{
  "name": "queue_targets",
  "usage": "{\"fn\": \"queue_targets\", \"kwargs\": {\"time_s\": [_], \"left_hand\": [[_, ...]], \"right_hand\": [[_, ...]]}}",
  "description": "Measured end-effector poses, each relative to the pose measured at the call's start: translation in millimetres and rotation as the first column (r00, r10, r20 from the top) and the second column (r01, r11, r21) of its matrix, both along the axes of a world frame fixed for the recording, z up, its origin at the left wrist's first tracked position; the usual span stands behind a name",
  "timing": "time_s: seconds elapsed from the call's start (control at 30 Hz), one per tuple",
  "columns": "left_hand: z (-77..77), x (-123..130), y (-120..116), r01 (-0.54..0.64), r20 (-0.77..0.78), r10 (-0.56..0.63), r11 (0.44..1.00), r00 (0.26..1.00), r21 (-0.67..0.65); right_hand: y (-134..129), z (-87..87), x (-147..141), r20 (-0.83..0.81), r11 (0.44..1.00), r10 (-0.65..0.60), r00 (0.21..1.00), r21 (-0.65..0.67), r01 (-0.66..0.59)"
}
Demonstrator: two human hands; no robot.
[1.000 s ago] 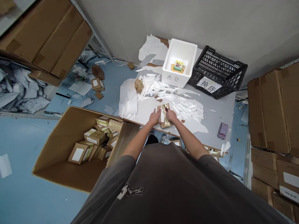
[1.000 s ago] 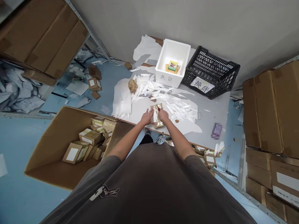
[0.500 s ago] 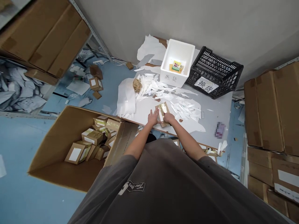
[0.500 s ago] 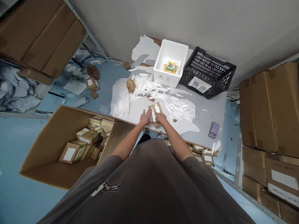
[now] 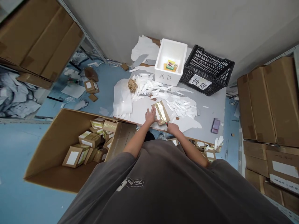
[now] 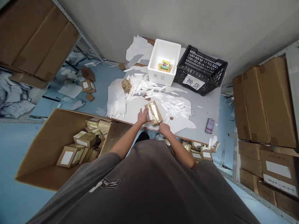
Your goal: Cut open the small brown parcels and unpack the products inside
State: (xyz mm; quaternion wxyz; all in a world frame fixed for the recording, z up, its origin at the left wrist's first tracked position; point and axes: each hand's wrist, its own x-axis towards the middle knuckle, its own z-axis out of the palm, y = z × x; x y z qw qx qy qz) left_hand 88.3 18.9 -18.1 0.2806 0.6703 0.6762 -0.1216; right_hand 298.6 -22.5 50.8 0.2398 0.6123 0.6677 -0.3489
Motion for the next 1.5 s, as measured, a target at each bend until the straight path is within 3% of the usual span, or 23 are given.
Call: {"fn": "queue_targets", "kwargs": {"time_s": [0.07,0.17,0.3,0.37,0.43,0.5,0.67,0.83,0.93,1.1,1.2,1.37,1.5], "left_hand": [[0.9,5,-7,-0.008,-0.009,0.008,1.0,1.0,0.011],[1.2,16,-25,-0.036,-0.03,0.037,0.998,0.999,0.058],[5.4,31,-45,-0.04,-0.063,0.051,0.986,0.997,0.16],[8.8,35,-44,0.117,0.002,-0.12,0.973,0.993,0.201],[11.8,38,-36,0.321,0.083,-0.343,0.925,0.936,0.205],[13.8,40,-24,0.446,0.109,-0.467,0.878,0.877,0.173],[16.1,47,-1,0.535,0.038,-0.541,0.838,0.84,0.106],[14.5,44,-8,0.456,0.037,-0.467,0.876,0.884,0.155],[13.0,41,-13,0.424,0.037,-0.432,0.895,0.901,0.136],[14.0,43,-6,0.44,0.002,-0.443,0.89,0.896,0.116],[15.0,47,2,0.456,-0.004,-0.459,0.882,0.888,0.122],[12.7,51,8,0.459,0.006,-0.462,0.882,0.887,0.109],[9.8,51,6,0.446,0.015,-0.449,0.89,0.893,0.096]], "right_hand": [[0,-2.9,14,-0.059,0.99,-0.112,0.992,0.074,0.116],[6,-18.1,26,-0.139,0.93,-0.278,0.95,0.208,0.303],[25,-49.2,17,-0.158,0.873,-0.41,0.898,0.217,0.437],[35,-61.0,12,-0.143,0.849,-0.462,0.875,0.214,0.483],[42,-67.5,9,-0.136,0.832,-0.496,0.858,0.206,0.514],[44,-70.2,10,-0.138,0.826,-0.507,0.851,0.203,0.526],[45,-72.3,12,-0.145,0.828,-0.486,0.862,0.239,0.507],[52,-72.6,10,-0.176,0.87,-0.384,0.907,0.259,0.419],[46,-69.2,20,-0.277,0.887,-0.317,0.907,0.252,0.387],[17,-60.0,57,-0.443,0.937,-0.28,0.852,0.069,0.343],[6,-58.1,69,-0.422,0.971,-0.22,0.879,-0.009,0.239],[5,-62.8,58,-0.288,0.977,-0.145,0.947,0.109,0.183],[6,-60.7,57,-0.258,0.985,-0.118,0.959,0.093,0.146]]}}
